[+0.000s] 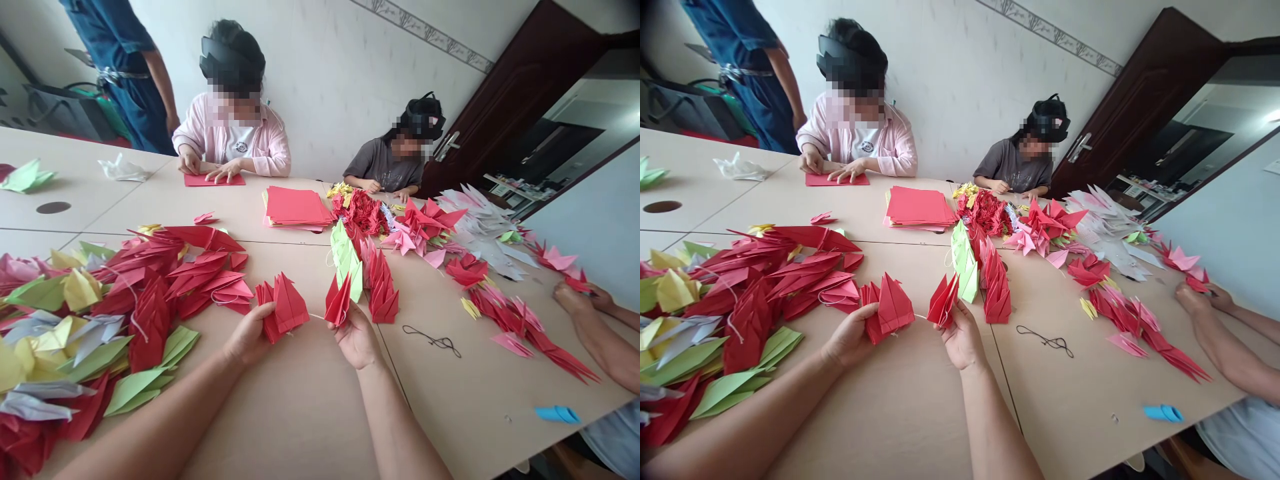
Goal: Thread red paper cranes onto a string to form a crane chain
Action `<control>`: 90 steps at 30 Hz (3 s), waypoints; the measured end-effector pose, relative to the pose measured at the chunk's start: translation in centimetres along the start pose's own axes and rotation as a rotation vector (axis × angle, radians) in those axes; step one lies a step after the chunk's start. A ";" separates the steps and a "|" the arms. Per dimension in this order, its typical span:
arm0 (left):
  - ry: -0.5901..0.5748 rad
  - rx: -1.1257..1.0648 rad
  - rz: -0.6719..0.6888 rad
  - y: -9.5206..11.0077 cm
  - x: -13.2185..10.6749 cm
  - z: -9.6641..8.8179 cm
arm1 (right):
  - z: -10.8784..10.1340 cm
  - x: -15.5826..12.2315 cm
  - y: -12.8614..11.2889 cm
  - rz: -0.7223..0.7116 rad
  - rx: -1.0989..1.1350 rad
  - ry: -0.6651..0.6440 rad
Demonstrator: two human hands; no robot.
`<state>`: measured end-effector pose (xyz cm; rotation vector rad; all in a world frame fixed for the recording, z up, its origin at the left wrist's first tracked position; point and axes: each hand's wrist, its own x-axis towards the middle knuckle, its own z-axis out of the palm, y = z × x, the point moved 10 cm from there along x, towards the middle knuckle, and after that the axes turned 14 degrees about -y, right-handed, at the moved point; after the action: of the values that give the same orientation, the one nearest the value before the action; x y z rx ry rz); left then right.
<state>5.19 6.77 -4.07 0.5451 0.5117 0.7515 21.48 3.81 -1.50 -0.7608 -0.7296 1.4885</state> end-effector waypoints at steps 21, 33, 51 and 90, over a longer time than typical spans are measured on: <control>-0.172 0.476 -0.174 -2.3 -0.6 1.5 | 2.4 -0.8 -0.8 -0.147 -0.233 -0.056; -0.071 0.341 -0.211 -2.9 -0.6 0.6 | 4.9 -1.0 -0.9 -0.076 -0.535 -0.284; -0.177 0.119 -0.169 -2.4 -0.8 2.6 | 4.5 -0.9 -0.3 -0.062 -0.781 -0.204; -0.127 0.144 -0.127 -1.8 -0.8 2.3 | 3.5 -0.8 1.7 0.152 -0.410 -0.189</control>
<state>6.99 4.42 -3.31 0.6827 0.4802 0.5579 17.66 2.90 -0.84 -1.0092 -1.1644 1.5823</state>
